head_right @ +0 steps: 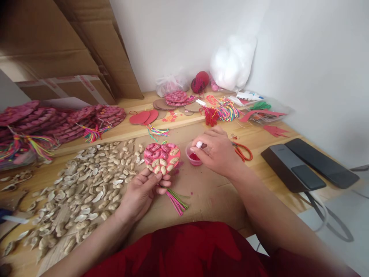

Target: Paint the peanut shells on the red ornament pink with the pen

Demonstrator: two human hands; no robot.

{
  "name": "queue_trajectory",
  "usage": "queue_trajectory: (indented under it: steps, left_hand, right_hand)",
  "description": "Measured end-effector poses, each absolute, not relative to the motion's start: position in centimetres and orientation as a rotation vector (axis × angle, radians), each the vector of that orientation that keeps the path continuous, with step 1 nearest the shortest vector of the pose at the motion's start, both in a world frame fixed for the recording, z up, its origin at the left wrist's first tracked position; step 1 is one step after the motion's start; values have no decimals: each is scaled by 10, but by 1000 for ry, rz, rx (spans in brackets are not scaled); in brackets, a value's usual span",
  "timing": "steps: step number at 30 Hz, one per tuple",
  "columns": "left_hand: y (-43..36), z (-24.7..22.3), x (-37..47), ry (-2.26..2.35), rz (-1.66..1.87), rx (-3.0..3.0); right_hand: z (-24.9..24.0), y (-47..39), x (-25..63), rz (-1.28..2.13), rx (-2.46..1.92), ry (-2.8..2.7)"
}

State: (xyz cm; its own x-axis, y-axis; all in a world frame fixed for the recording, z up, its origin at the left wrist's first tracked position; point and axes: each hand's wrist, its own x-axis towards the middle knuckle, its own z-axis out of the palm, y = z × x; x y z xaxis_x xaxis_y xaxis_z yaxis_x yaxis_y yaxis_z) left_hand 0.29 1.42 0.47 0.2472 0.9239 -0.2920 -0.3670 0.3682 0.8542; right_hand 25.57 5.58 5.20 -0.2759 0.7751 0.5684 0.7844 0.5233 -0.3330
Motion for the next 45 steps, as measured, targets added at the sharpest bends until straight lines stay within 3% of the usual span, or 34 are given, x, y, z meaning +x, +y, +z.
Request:
queue_trajectory:
  steps: [13,24,45]
  left_hand:
    - [15,2,2,889,991,765]
    - [12,-6,3,889,1000,859]
    - [10,-7,3,885,1034,874]
  right_hand:
    - [55,55,256,-9,-1218,-2062]
    - [64,38,253,-27,-1110,-1600]
    - [54,34,235,31,-1034,-1806]
